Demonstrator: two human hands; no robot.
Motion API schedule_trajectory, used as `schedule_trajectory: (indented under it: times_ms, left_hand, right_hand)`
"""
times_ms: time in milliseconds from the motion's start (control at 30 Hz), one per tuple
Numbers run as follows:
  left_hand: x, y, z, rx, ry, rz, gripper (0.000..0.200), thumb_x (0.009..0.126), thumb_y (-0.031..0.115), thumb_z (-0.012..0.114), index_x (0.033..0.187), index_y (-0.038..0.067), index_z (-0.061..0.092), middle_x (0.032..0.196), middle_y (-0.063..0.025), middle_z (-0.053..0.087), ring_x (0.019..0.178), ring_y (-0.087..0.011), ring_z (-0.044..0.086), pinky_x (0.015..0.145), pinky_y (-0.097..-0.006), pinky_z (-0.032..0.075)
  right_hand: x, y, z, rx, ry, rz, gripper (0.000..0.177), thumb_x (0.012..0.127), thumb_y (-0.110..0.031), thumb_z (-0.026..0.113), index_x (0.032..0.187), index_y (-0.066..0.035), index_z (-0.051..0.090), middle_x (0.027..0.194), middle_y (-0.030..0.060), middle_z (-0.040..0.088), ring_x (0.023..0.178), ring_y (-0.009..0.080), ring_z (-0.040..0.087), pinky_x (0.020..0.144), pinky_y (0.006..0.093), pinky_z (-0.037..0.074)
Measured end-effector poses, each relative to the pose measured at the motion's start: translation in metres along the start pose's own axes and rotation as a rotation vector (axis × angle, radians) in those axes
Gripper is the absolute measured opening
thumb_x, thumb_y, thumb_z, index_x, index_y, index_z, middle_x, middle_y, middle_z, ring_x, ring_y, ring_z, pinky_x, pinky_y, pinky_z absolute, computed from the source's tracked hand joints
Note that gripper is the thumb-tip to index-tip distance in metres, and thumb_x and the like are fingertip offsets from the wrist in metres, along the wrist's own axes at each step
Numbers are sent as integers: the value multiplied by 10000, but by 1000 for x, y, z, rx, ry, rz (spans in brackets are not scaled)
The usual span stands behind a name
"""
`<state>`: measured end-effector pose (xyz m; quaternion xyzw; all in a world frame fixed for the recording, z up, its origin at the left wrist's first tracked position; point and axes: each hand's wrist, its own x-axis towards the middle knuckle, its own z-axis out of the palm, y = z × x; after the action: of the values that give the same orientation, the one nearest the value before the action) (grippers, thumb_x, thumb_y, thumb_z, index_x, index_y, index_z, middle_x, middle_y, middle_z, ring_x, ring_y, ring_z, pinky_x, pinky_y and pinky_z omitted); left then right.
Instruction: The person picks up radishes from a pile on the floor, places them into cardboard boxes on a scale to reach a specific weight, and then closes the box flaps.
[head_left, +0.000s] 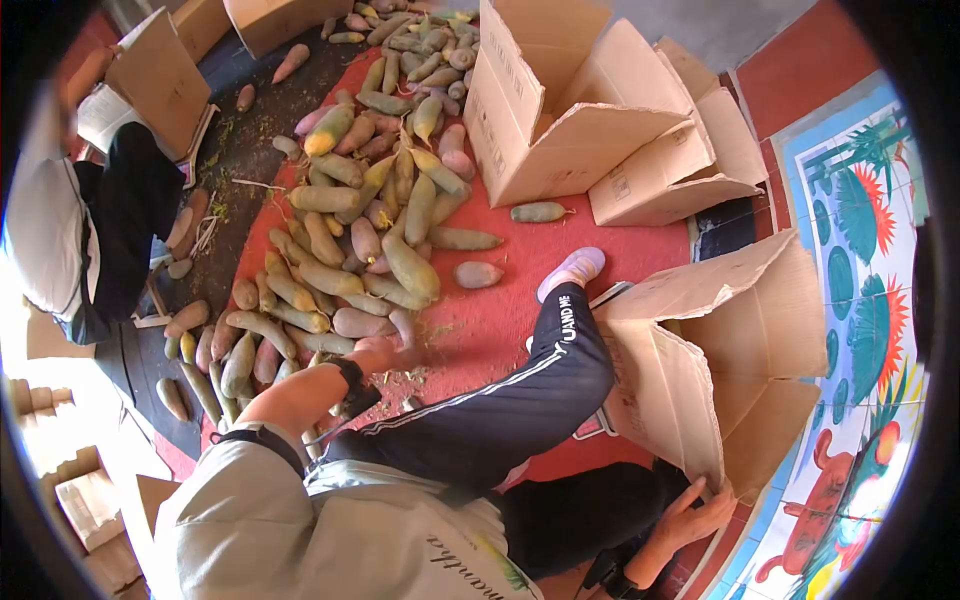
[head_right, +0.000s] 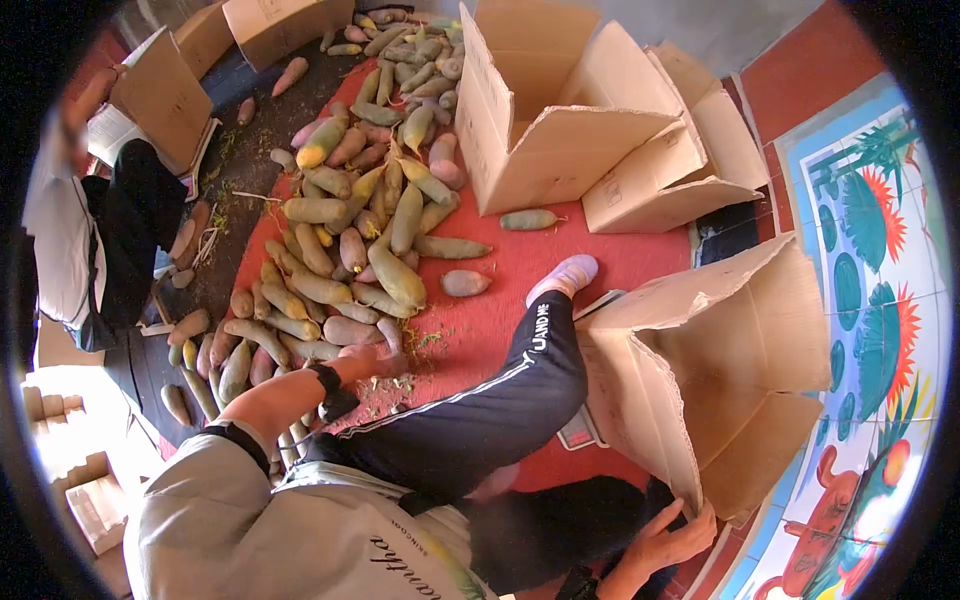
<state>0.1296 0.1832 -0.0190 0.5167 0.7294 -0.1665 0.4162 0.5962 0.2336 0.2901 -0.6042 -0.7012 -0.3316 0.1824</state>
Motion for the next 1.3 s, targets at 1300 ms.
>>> schedule_trajectory:
  times_ms: [1300]
  left_hand:
    - [-198,155,-128,-915,-564,1203,377,922,375,478,998,20,580,847,-29,589,794,-112,549,729,-267,452]
  right_hand:
    - [9,-106,-69,980,-434,-214,672,549,-125,784,1143,-51,479,1113,179,509,1008,361,521,853,433,434]
